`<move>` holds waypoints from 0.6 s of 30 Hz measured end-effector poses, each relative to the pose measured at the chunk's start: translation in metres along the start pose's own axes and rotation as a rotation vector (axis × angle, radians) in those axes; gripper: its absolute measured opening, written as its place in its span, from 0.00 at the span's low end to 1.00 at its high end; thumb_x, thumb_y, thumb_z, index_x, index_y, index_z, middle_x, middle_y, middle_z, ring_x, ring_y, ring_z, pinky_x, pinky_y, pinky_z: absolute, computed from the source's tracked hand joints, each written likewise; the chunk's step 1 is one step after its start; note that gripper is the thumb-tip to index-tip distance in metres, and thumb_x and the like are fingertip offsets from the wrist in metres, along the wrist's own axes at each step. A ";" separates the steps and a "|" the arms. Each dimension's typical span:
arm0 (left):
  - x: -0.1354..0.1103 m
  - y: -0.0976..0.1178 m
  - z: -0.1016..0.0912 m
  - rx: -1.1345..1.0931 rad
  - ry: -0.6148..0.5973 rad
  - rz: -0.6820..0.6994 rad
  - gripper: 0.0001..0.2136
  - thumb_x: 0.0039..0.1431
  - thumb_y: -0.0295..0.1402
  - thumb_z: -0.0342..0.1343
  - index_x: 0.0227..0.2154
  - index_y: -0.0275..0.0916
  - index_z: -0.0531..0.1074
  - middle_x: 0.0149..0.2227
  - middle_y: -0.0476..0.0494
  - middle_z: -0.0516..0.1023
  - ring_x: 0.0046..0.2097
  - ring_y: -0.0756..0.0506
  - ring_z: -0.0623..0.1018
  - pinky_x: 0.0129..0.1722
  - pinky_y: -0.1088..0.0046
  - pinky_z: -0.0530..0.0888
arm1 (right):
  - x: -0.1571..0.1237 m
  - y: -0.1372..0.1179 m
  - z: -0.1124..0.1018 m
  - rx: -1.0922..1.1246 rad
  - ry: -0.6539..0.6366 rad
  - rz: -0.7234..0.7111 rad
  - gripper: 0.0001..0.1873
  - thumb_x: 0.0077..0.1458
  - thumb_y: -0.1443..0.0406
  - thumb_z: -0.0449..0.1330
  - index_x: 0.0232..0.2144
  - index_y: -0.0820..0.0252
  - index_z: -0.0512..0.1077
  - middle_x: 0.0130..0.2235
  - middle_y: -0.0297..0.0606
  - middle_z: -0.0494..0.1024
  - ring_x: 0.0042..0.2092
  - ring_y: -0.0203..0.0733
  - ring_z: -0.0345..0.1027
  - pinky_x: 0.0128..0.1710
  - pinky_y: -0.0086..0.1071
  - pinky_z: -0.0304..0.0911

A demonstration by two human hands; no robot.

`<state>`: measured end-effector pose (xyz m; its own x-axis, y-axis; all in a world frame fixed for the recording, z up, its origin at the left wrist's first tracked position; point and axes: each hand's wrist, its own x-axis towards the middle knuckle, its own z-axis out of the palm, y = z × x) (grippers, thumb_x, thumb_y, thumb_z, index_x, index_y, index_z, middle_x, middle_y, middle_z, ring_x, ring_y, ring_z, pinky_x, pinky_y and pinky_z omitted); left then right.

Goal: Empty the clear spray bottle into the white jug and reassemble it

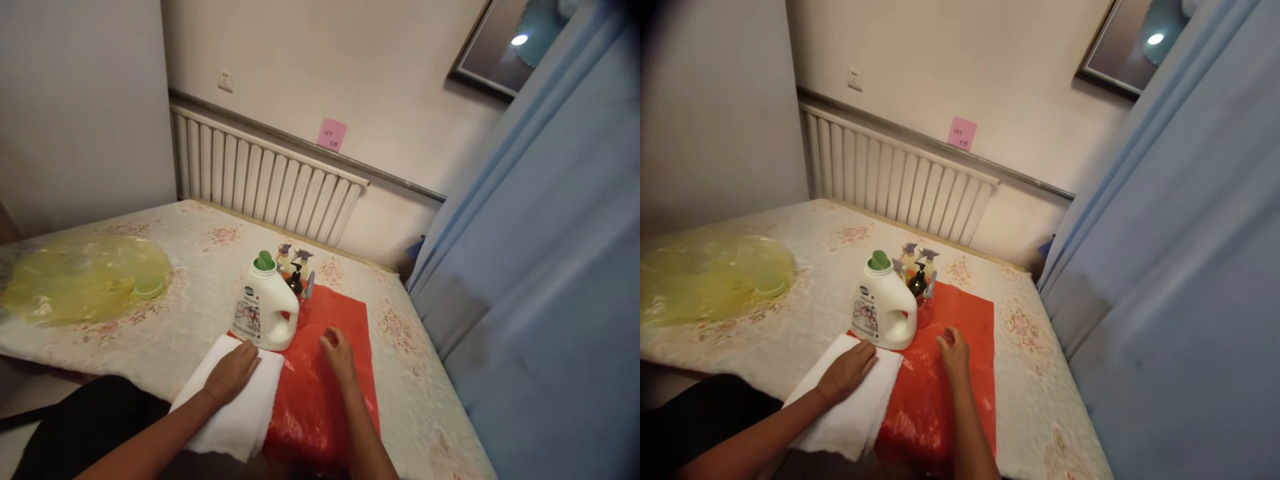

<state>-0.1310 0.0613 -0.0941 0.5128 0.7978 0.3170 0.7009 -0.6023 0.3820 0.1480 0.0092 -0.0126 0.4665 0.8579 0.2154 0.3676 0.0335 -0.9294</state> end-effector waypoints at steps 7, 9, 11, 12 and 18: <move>0.002 0.033 -0.013 -0.187 0.033 -0.055 0.11 0.66 0.40 0.42 0.33 0.42 0.66 0.36 0.45 0.71 0.39 0.43 0.73 0.43 0.67 0.70 | -0.077 0.009 -0.048 -0.033 0.057 0.034 0.12 0.49 0.55 0.61 0.25 0.58 0.73 0.27 0.33 0.77 0.31 0.42 0.70 0.34 0.32 0.63; 0.004 0.054 -0.012 -0.299 0.044 -0.058 0.12 0.65 0.42 0.43 0.33 0.42 0.67 0.35 0.45 0.72 0.39 0.43 0.74 0.42 0.67 0.70 | -0.087 0.013 -0.055 -0.053 0.077 0.036 0.16 0.52 0.53 0.58 0.22 0.57 0.70 0.24 0.31 0.73 0.29 0.40 0.66 0.32 0.31 0.59; 0.007 0.077 -0.008 -0.458 0.030 -0.084 0.14 0.63 0.44 0.43 0.32 0.42 0.67 0.35 0.46 0.73 0.38 0.44 0.74 0.43 0.68 0.70 | -0.093 0.015 -0.058 -0.074 0.099 0.027 0.19 0.55 0.51 0.54 0.21 0.57 0.66 0.23 0.30 0.71 0.28 0.38 0.63 0.31 0.30 0.57; 0.009 0.087 -0.005 -0.536 0.019 -0.143 0.15 0.62 0.46 0.43 0.30 0.42 0.66 0.33 0.47 0.73 0.37 0.44 0.74 0.42 0.68 0.70 | -0.094 0.016 -0.058 -0.086 0.111 0.027 0.20 0.56 0.50 0.53 0.21 0.56 0.65 0.22 0.29 0.69 0.28 0.38 0.62 0.31 0.30 0.56; 0.024 0.120 0.021 -0.637 -0.071 -0.428 0.25 0.63 0.53 0.31 0.23 0.42 0.63 0.20 0.50 0.71 0.24 0.45 0.73 0.27 0.70 0.70 | -0.094 0.024 -0.048 -0.124 0.152 0.096 0.26 0.58 0.45 0.46 0.16 0.53 0.58 0.17 0.28 0.62 0.24 0.39 0.57 0.27 0.33 0.53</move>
<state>-0.0241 0.0092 -0.0592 0.3074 0.9514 -0.0193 0.4354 -0.1226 0.8918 0.1517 -0.0948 -0.0402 0.6167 0.7667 0.1786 0.4073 -0.1166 -0.9058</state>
